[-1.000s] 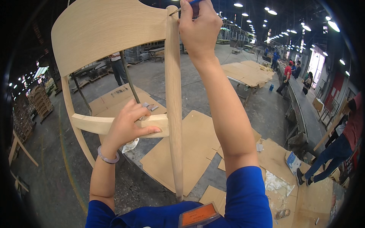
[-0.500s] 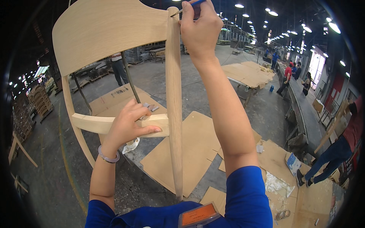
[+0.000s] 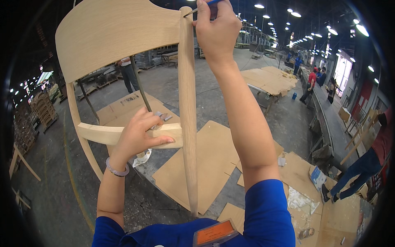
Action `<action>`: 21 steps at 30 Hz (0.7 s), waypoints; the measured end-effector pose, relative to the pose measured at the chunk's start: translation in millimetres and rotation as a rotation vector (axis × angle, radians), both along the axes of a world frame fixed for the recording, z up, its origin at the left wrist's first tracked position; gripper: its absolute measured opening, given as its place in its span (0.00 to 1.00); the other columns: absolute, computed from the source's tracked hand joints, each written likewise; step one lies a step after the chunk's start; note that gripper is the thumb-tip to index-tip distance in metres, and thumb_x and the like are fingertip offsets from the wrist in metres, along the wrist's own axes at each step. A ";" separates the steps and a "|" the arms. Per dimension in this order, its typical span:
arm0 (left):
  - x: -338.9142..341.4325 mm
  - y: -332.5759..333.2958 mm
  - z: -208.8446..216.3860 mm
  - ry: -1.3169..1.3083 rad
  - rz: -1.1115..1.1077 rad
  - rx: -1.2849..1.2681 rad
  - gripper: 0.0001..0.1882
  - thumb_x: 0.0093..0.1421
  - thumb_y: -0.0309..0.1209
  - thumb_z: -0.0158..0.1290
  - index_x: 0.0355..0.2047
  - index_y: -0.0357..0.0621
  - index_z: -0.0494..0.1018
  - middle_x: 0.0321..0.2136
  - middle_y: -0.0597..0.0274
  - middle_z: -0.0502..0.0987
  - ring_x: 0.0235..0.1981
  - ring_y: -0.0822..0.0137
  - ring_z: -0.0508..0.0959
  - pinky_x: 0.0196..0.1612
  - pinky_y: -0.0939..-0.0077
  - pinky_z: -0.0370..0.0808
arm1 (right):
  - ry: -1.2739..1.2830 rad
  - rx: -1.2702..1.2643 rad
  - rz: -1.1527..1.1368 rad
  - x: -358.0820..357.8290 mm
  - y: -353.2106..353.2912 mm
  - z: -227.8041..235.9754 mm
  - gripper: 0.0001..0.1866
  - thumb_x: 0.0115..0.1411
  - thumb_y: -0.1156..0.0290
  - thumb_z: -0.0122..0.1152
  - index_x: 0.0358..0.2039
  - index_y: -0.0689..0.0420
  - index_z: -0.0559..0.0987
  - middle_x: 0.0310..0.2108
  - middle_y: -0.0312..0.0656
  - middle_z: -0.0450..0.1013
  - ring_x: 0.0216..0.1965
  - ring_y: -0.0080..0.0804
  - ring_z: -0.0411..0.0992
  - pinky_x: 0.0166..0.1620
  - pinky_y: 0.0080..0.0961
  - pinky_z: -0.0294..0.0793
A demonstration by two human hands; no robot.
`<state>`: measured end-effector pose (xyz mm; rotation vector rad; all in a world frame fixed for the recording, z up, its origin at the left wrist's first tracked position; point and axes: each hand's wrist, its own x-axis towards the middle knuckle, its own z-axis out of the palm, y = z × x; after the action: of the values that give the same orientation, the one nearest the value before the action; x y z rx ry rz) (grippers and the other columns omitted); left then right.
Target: The person applies a finish to a wooden chair using a small brush, focusing on the upper backrest and side rails. They repeatedly dip the brush into a small container and carefully coat the edges and corners of the chair.
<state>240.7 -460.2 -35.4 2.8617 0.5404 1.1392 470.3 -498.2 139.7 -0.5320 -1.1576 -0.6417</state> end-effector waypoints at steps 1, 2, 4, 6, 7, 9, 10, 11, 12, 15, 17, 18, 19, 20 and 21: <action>0.1 0.7 0.1 -0.013 -0.006 0.004 0.28 0.49 0.58 0.71 0.31 0.45 0.81 0.29 0.67 0.79 0.37 0.62 0.73 0.36 0.65 0.75 | -0.006 0.000 0.011 -0.2 1.6 0.4 0.08 0.69 0.72 0.63 0.35 0.64 0.79 0.22 0.39 0.77 0.21 0.22 0.77 0.25 0.23 0.77; 0.3 1.4 0.3 -0.016 -0.004 0.007 0.28 0.49 0.58 0.71 0.32 0.45 0.81 0.29 0.67 0.79 0.37 0.62 0.73 0.36 0.65 0.75 | -0.013 0.000 0.021 0.3 2.8 0.6 0.08 0.69 0.72 0.63 0.35 0.64 0.79 0.22 0.39 0.77 0.21 0.22 0.77 0.25 0.23 0.77; 0.9 2.5 0.0 -0.033 -0.014 -0.009 0.28 0.48 0.56 0.72 0.31 0.43 0.80 0.28 0.66 0.78 0.36 0.61 0.71 0.36 0.64 0.74 | 0.009 -0.007 0.021 2.3 5.7 1.3 0.08 0.70 0.71 0.63 0.36 0.64 0.79 0.23 0.39 0.77 0.22 0.22 0.77 0.26 0.23 0.79; 1.4 4.0 -0.7 -0.056 -0.034 -0.045 0.28 0.46 0.53 0.74 0.30 0.41 0.79 0.26 0.63 0.75 0.35 0.60 0.68 0.37 0.64 0.70 | 0.031 0.007 0.124 5.9 9.0 1.0 0.09 0.70 0.70 0.63 0.37 0.63 0.79 0.25 0.40 0.77 0.24 0.22 0.78 0.28 0.21 0.80; 1.5 5.3 -0.9 -0.058 -0.039 -0.045 0.28 0.46 0.53 0.74 0.30 0.41 0.79 0.25 0.63 0.75 0.35 0.60 0.68 0.37 0.65 0.70 | 0.041 0.025 0.228 7.8 11.4 0.2 0.09 0.71 0.68 0.62 0.38 0.62 0.79 0.26 0.40 0.78 0.26 0.22 0.79 0.29 0.20 0.80; 0.7 9.4 -1.0 -0.057 -0.038 -0.035 0.28 0.47 0.53 0.74 0.30 0.41 0.79 0.25 0.64 0.74 0.35 0.60 0.68 0.37 0.65 0.70 | 0.033 0.055 0.319 13.3 15.5 -4.5 0.08 0.72 0.70 0.60 0.41 0.63 0.78 0.29 0.41 0.78 0.31 0.22 0.79 0.34 0.21 0.83; 1.0 12.1 -1.2 -0.051 -0.035 -0.028 0.28 0.47 0.54 0.74 0.31 0.41 0.79 0.25 0.64 0.74 0.35 0.60 0.68 0.37 0.65 0.70 | 0.014 0.067 0.307 17.2 16.4 -9.8 0.07 0.73 0.73 0.57 0.43 0.65 0.77 0.30 0.42 0.78 0.33 0.22 0.79 0.38 0.23 0.86; 1.5 15.4 -1.0 -0.050 -0.030 -0.012 0.28 0.47 0.54 0.74 0.31 0.41 0.79 0.25 0.64 0.75 0.35 0.61 0.68 0.37 0.65 0.70 | -0.019 0.091 0.287 20.2 18.9 -14.2 0.07 0.73 0.76 0.55 0.45 0.66 0.76 0.32 0.42 0.78 0.35 0.22 0.79 0.42 0.25 0.88; 2.0 18.9 -0.9 -0.042 -0.017 0.007 0.29 0.47 0.54 0.73 0.31 0.41 0.79 0.25 0.64 0.75 0.35 0.61 0.68 0.37 0.65 0.70 | 0.020 0.061 0.312 21.2 24.3 -17.4 0.08 0.73 0.74 0.56 0.47 0.65 0.76 0.34 0.42 0.78 0.36 0.22 0.79 0.42 0.23 0.86; 4.9 30.0 -0.5 -0.020 0.019 0.009 0.30 0.50 0.59 0.70 0.28 0.42 0.76 0.26 0.64 0.75 0.36 0.60 0.71 0.37 0.64 0.73 | 0.154 -0.051 0.422 22.2 46.0 -21.1 0.12 0.71 0.73 0.59 0.51 0.64 0.74 0.38 0.42 0.78 0.39 0.23 0.79 0.42 0.21 0.84; 7.4 35.4 -2.1 0.002 0.040 -0.002 0.31 0.50 0.60 0.69 0.27 0.42 0.76 0.26 0.64 0.74 0.36 0.60 0.70 0.38 0.64 0.73 | 0.323 -0.207 0.575 21.7 61.8 -18.8 0.13 0.71 0.75 0.58 0.52 0.67 0.72 0.37 0.40 0.76 0.40 0.24 0.78 0.45 0.24 0.85; 8.5 38.1 -3.0 0.013 0.050 -0.011 0.31 0.51 0.60 0.69 0.27 0.42 0.75 0.26 0.64 0.74 0.36 0.60 0.70 0.38 0.64 0.73 | 0.337 -0.266 0.645 21.7 69.1 -16.2 0.16 0.69 0.73 0.62 0.52 0.66 0.72 0.36 0.39 0.75 0.39 0.23 0.77 0.44 0.23 0.84; 9.3 41.5 -2.3 0.021 0.062 -0.014 0.31 0.51 0.60 0.69 0.27 0.42 0.75 0.26 0.64 0.75 0.37 0.60 0.70 0.38 0.64 0.73 | 0.356 -0.330 0.704 21.8 76.3 -11.0 0.18 0.67 0.71 0.65 0.52 0.66 0.72 0.36 0.39 0.75 0.38 0.23 0.76 0.43 0.22 0.82; 10.3 44.3 -2.8 0.028 0.073 -0.016 0.31 0.51 0.60 0.69 0.27 0.42 0.75 0.26 0.64 0.75 0.37 0.60 0.70 0.38 0.64 0.73 | 0.373 -0.394 0.761 22.0 81.3 -9.2 0.21 0.65 0.69 0.69 0.52 0.66 0.72 0.36 0.38 0.74 0.37 0.22 0.75 0.42 0.21 0.81; 11.5 47.3 -2.6 0.036 0.092 -0.018 0.31 0.52 0.60 0.69 0.27 0.42 0.75 0.26 0.64 0.75 0.37 0.60 0.70 0.39 0.63 0.73 | 0.373 -0.408 0.736 21.8 85.8 -8.9 0.23 0.63 0.67 0.71 0.52 0.66 0.72 0.36 0.38 0.74 0.36 0.22 0.74 0.41 0.21 0.80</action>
<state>252.2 -412.9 -38.0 2.8753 0.6874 1.0904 492.1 -412.4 130.8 -0.4918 -1.0278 0.3258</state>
